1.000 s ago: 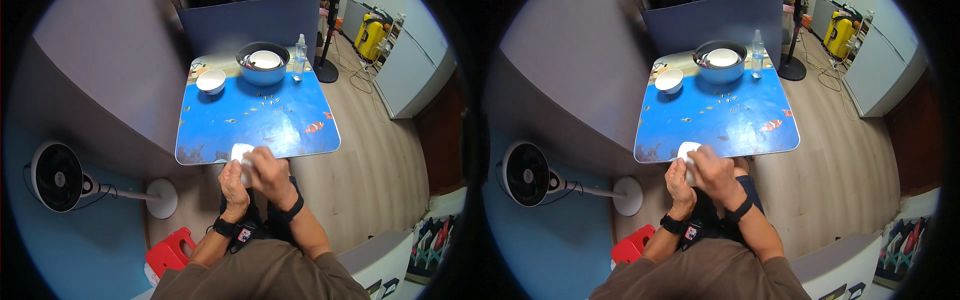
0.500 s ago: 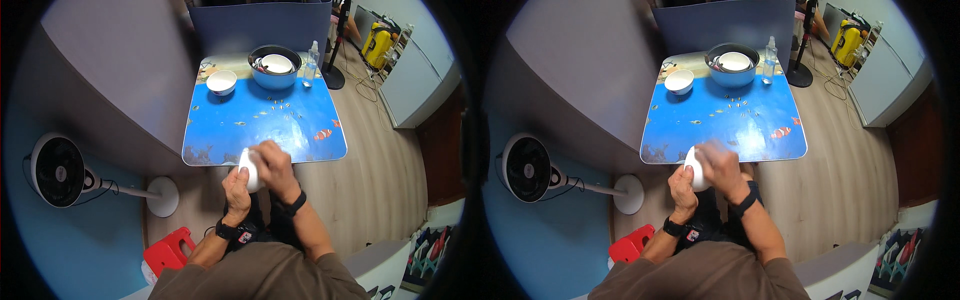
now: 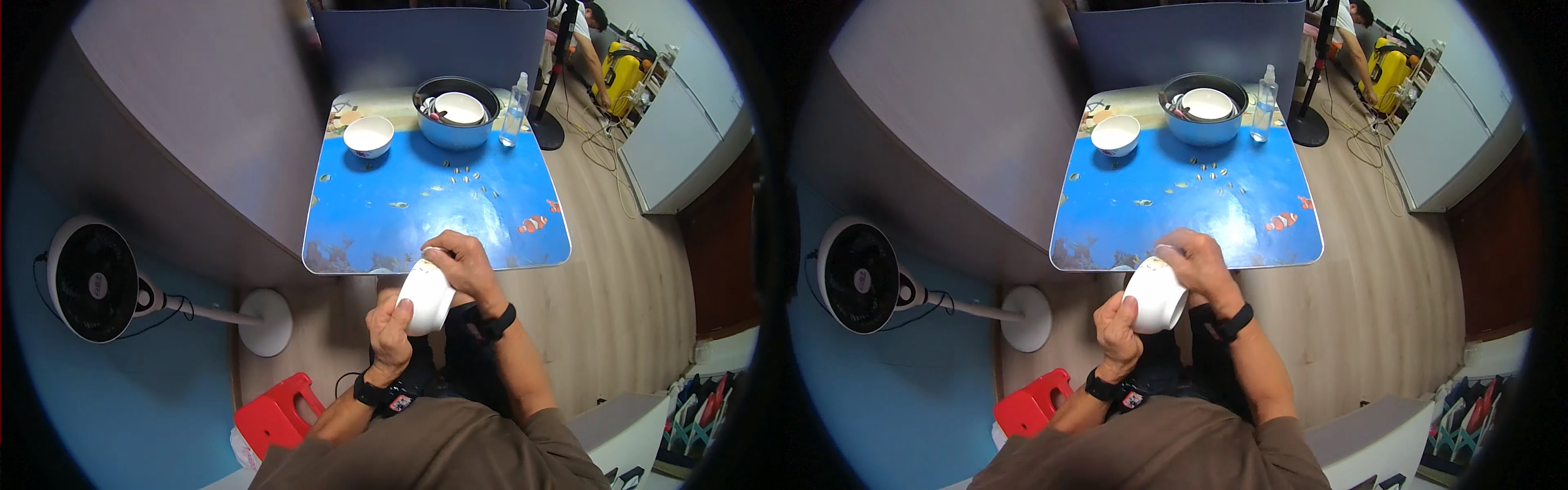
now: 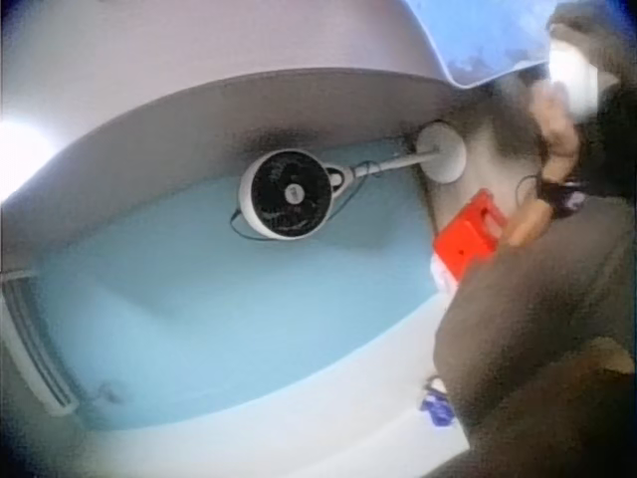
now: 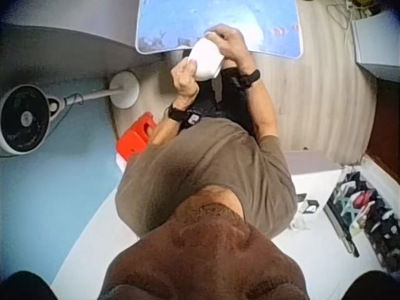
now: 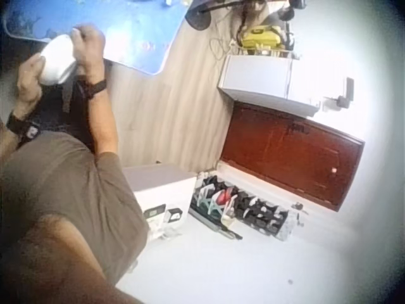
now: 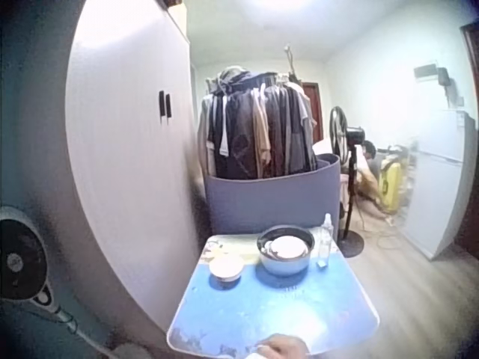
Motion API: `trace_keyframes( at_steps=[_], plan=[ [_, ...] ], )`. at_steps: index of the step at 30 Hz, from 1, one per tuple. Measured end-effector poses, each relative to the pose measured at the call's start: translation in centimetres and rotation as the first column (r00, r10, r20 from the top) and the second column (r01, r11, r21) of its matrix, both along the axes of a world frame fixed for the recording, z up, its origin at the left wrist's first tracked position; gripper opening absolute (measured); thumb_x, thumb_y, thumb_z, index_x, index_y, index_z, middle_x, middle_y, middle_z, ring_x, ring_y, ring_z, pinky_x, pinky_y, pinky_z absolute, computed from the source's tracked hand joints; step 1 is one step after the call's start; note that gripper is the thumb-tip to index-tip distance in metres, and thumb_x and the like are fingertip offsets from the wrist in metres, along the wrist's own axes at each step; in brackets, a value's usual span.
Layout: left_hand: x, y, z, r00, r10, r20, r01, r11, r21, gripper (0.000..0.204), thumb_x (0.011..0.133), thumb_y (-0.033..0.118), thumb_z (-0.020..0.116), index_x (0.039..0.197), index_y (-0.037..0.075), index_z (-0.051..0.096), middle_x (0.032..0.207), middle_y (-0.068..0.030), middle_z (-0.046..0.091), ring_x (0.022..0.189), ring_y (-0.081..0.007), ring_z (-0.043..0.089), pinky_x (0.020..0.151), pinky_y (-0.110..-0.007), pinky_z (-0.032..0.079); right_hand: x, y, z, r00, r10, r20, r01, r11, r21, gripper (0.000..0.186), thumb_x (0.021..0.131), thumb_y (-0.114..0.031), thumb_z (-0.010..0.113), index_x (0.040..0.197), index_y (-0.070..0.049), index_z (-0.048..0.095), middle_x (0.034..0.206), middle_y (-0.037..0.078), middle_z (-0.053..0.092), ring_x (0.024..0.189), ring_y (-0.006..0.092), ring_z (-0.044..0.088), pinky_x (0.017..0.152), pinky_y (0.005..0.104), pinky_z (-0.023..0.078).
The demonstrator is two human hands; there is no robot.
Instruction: The person wipes the inside and outside of a white bowl with a cloth while sitting at a table.
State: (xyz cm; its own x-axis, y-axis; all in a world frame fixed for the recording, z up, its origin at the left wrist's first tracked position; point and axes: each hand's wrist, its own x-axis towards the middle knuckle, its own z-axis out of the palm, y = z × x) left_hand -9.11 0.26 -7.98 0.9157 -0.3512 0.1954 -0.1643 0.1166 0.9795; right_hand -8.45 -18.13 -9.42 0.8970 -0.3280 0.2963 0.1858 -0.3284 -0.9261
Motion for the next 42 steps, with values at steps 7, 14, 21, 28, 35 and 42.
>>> trace_keyframes(
  at_steps=[7,14,21,28,35,42],
  plan=[
    [0.3,0.1,1.2,0.997,-0.041,0.060,0.048,0.993,-0.105,0.044,0.097,0.034,0.055,0.091,-0.008,0.067,0.074,-0.0044,0.063,0.068,-0.0100,0.054,0.060,-0.024,0.039,-0.9,2.9,-3.7,0.992,0.110,0.059,-0.109,0.534,0.838,0.019,0.093,-0.006,0.059,0.111,0.002,0.061,0.089,0.010,0.069,0.077,0.0150,0.069,0.068,0.0283,0.057],
    [-0.6,-0.7,-0.8,0.994,-0.098,0.055,0.106,0.979,-0.173,0.037,0.097,0.029,0.054,0.099,-0.006,0.067,0.081,-0.0069,0.066,0.072,-0.0120,0.058,0.066,-0.026,0.044,-2.0,5.0,-2.5,0.999,0.015,0.034,-0.035,0.056,0.998,0.017,0.101,-0.017,0.047,0.109,-0.005,0.056,0.090,0.006,0.067,0.076,0.0125,0.066,0.068,0.0246,0.056],
    [2.1,0.2,3.0,0.774,-0.513,-0.371,0.463,0.859,-0.221,0.041,0.092,0.030,0.055,0.110,-0.005,0.064,0.096,-0.0059,0.067,0.085,-0.0119,0.060,0.079,-0.026,0.046,-1.8,2.0,-1.1,0.993,-0.068,0.093,-0.060,0.384,0.922,0.021,0.100,-0.022,0.048,0.102,-0.003,0.057,0.085,0.008,0.065,0.071,0.0135,0.064,0.065,0.0249,0.054],
    [3.7,-0.3,4.4,0.596,-0.491,-0.636,0.463,0.857,-0.228,0.049,0.090,0.030,0.064,0.121,-0.008,0.058,0.104,-0.0112,0.068,0.089,-0.0152,0.065,0.081,-0.028,0.050,-1.6,2.1,-0.8,0.996,0.016,0.090,-0.077,0.673,0.736,0.019,0.099,-0.018,0.052,0.103,-0.002,0.060,0.085,0.004,0.065,0.072,0.0080,0.061,0.063,0.0213,0.050],
    [2.8,0.3,3.0,0.772,-0.452,-0.447,0.433,0.889,-0.150,0.040,0.089,0.024,0.067,0.112,-0.009,0.064,0.095,-0.0093,0.069,0.083,-0.0131,0.065,0.077,-0.026,0.051,-2.2,1.9,0.5,0.996,-0.049,0.072,0.002,0.833,0.554,0.016,0.097,-0.013,0.055,0.104,-0.001,0.063,0.092,0.005,0.066,0.078,0.0094,0.060,0.068,0.0238,0.049],
    [2.4,0.4,3.2,0.931,-0.364,-0.032,0.361,0.900,0.246,0.027,0.090,0.023,0.066,0.094,-0.004,0.066,0.077,-0.0018,0.063,0.070,-0.0088,0.057,0.062,-0.026,0.046,-4.1,4.3,4.0,0.904,-0.027,0.427,0.100,0.984,-0.151,0.021,0.077,0.001,0.072,0.097,-0.003,0.069,0.099,0.009,0.068,0.092,0.0264,0.061,0.084,0.0371,0.047]
  ],
)
